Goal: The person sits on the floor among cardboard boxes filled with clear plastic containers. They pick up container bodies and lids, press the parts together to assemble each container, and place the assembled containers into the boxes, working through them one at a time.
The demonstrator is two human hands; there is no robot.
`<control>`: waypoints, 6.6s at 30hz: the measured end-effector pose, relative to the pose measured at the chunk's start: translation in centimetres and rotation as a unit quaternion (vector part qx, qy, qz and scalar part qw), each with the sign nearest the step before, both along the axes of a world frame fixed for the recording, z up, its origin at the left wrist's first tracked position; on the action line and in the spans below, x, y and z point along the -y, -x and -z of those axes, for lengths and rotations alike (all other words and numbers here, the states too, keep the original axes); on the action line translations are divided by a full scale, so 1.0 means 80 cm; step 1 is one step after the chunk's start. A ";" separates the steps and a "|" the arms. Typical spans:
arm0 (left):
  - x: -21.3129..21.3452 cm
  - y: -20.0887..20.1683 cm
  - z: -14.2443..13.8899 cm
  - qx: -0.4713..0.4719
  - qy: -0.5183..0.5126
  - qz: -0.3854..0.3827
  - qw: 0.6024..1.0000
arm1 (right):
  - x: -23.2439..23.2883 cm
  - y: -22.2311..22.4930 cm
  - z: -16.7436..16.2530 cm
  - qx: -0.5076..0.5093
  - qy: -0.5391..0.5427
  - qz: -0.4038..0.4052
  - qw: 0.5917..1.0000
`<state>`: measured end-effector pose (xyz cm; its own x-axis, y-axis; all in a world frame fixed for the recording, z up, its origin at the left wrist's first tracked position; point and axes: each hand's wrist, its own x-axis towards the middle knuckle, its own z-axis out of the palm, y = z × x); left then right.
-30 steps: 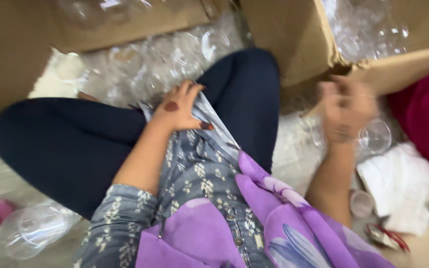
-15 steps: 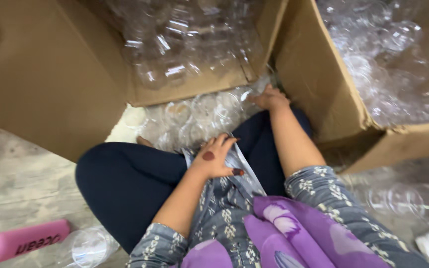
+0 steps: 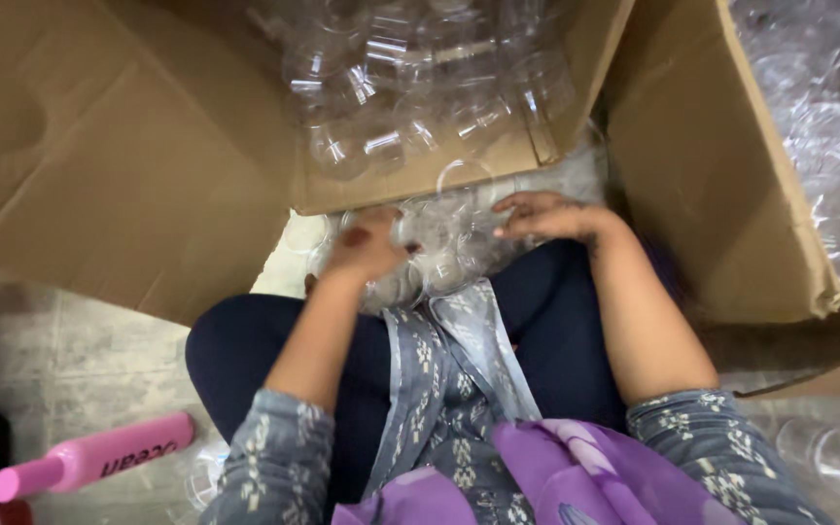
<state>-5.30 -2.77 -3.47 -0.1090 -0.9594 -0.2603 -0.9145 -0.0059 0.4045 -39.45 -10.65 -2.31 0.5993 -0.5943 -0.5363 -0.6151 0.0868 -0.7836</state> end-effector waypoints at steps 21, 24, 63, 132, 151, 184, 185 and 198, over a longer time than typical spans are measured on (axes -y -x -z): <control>0.138 0.028 0.043 -0.539 -0.034 -0.386 0.748 | 0.037 -0.017 0.082 -0.209 0.175 -0.009 0.962; 0.104 0.008 0.033 -0.601 -0.112 -0.387 0.690 | 0.034 -0.014 0.069 -0.092 0.158 -0.033 0.983; -0.118 0.048 -0.030 -0.685 -0.124 -0.127 0.706 | -0.229 -0.105 -0.063 0.367 0.044 0.183 0.911; -0.148 0.034 -0.074 -0.632 0.038 -0.198 0.749 | -0.598 0.327 0.072 -0.441 0.285 0.536 0.661; 0.010 -0.096 -0.063 -0.195 0.348 -0.168 0.901 | -0.297 -0.002 -0.058 -0.243 0.567 0.234 0.751; -0.066 0.002 -0.101 -0.369 0.036 0.160 0.915 | -0.173 -0.071 -0.043 0.391 0.030 0.154 0.907; -0.075 0.006 -0.102 -0.399 0.050 0.175 0.899 | -0.184 -0.072 -0.047 0.408 0.011 0.135 0.903; -0.110 0.075 -0.091 -0.488 0.139 0.211 0.836 | -0.251 -0.070 -0.076 0.417 0.080 0.212 0.880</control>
